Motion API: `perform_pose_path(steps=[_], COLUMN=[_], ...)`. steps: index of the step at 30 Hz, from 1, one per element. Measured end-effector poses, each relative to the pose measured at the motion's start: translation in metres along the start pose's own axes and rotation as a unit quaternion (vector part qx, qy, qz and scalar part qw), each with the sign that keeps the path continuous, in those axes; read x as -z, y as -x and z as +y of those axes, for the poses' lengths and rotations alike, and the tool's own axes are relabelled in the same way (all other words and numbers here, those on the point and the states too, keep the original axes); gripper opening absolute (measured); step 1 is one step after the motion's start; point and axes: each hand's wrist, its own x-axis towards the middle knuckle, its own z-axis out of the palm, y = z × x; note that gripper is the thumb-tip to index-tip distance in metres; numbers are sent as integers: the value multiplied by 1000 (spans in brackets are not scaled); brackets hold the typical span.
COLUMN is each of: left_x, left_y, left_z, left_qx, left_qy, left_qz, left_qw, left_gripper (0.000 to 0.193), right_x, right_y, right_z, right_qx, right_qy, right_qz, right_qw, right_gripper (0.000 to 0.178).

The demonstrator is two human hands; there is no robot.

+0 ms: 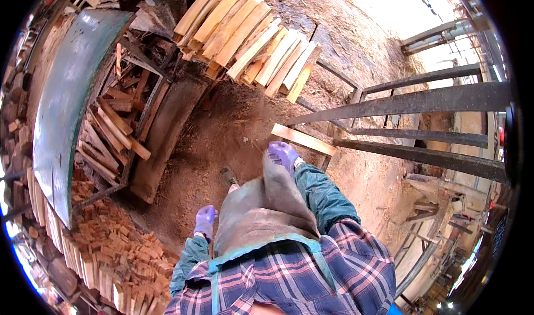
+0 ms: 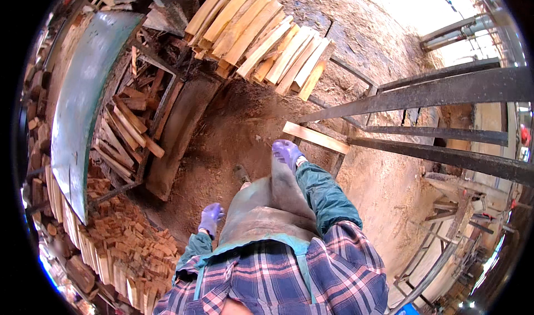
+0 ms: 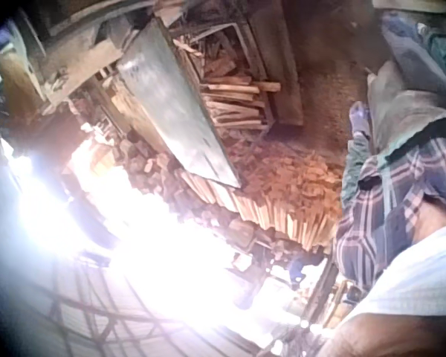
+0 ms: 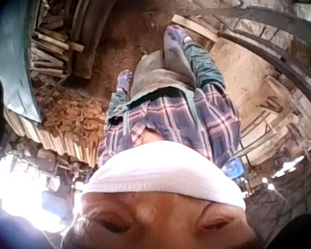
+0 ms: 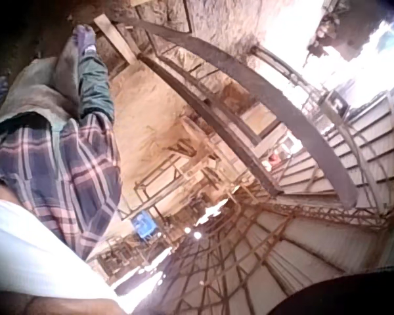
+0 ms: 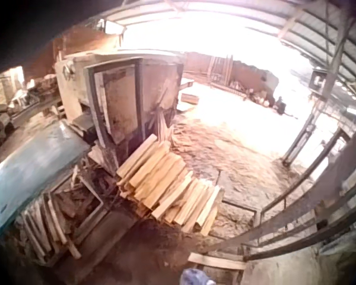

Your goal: The person picks up wooden planks from a pile and stacks them onto a metal rack. They repeatedly lift planks, align them, and place them in a growing stack, occasionally adjusting the alignment of the wood.

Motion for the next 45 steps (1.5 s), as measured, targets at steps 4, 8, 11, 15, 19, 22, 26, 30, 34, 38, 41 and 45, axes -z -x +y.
perform_pose_path(steps=[4,8,11,15,19,22,26,30,34,38,41,45], left_x=[-48,-76,-97,-89,-105,-138,-143,-122,-105,-84,-122,-127], left_y=[4,-22,-51,-63,-86,-88,-91,-90,-80,-72,-56,-72], left_z=[44,103,167,208,214,226,221,239,246,212,211,157], left_qx=[-19,-112,-71,-30,-52,-26,-94,-118,-148,-72,-93,-69], left_qy=[-56,-149,-70,47,-5,45,-27,-269,-303,-231,-342,-228], left_qz=[-109,-98,-79,67,17,-15,-39,-21,26,7,-3,-11], left_qw=[992,977,992,996,998,999,994,956,941,970,935,971], left_gripper=[30,28,26,25,23,22,26,27,28,26,27,28], right_x=[15,24,60,-1,-29,-11,-58,-104,-140,-154,-122,-101], right_y=[-28,-67,-133,-161,-169,-211,-217,-235,-222,-219,-268,-370], right_z=[-24,-38,-27,-90,-165,-170,-192,-186,-179,-185,-180,-153], right_qx=[28,-78,-134,-145,-105,-124,-126,-123,-141,-163,-235,-202], right_qy=[-97,-182,-181,-36,34,68,87,136,175,24,-52,-117], right_qz=[-2,49,-35,-9,-7,-36,30,-33,-70,-56,-47,52], right_qw=[995,979,974,989,994,989,988,982,972,985,969,971], right_gripper=[36,46,46,34,32,28,22,28,32,29,36,61])
